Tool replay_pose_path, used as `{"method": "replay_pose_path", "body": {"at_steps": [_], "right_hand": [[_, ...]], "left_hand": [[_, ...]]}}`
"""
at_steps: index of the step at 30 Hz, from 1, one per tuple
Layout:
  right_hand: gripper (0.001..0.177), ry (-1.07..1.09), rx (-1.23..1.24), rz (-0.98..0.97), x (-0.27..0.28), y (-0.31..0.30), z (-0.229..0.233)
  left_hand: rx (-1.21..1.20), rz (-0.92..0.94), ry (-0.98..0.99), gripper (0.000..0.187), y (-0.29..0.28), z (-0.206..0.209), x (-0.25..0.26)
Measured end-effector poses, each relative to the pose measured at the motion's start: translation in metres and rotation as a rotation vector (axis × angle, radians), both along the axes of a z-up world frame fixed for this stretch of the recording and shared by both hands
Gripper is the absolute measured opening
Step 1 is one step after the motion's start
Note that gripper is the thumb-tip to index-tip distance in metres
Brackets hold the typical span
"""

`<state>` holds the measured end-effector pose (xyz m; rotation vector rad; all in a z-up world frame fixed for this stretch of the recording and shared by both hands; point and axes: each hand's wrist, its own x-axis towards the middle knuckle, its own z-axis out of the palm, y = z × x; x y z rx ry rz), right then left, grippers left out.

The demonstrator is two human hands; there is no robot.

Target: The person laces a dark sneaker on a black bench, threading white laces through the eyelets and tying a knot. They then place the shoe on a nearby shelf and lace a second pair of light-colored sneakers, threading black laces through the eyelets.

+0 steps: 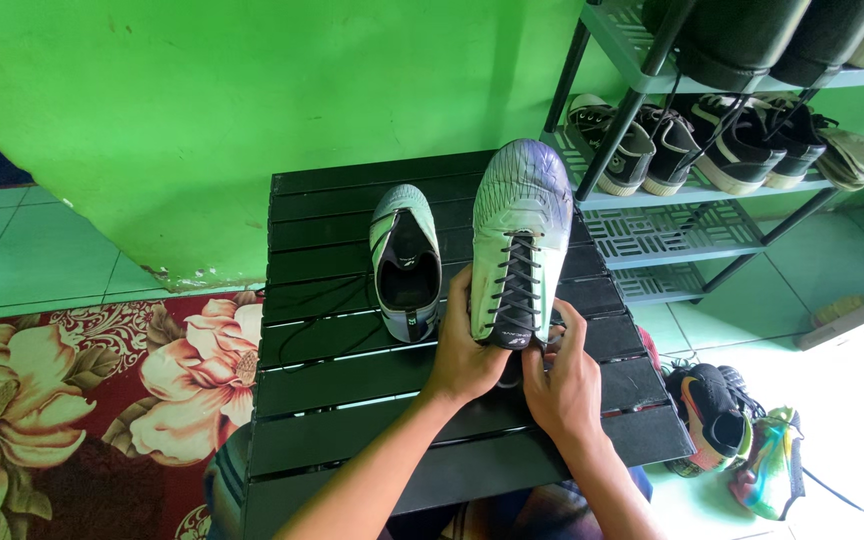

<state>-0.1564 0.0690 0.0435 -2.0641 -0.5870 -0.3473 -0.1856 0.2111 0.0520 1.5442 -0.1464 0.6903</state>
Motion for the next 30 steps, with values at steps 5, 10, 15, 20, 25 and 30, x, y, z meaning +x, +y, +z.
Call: {"method": "replay_pose_path", "body": {"at_steps": [5,10,15,20,25,30], "right_hand": [[0.059,0.015,-0.005,0.006,0.001,0.000,0.000],[0.058,-0.007,-0.022,0.011,0.001,-0.001,0.000],[0.057,-0.021,-0.013,0.005,-0.001,0.000,0.002],[0.058,-0.033,-0.055,-0.046,-0.001,0.000,0.001],[0.067,0.001,-0.065,-0.136,-0.005,-0.015,-0.003],[0.050,-0.169,0.142,-0.078,-0.001,-0.017,0.021]], "left_hand": [[-0.045,-0.019,0.024,0.086,-0.002,0.000,0.000],[-0.036,-0.019,0.007,0.087,-0.002,-0.001,0.000],[-0.046,-0.027,0.007,0.088,-0.002,-0.001,0.000],[-0.029,0.009,0.001,0.088,-0.003,-0.002,0.000],[0.025,0.097,0.030,0.078,-0.001,-0.004,0.000],[-0.010,0.145,-0.032,0.068,-0.002,-0.002,0.001]]}}
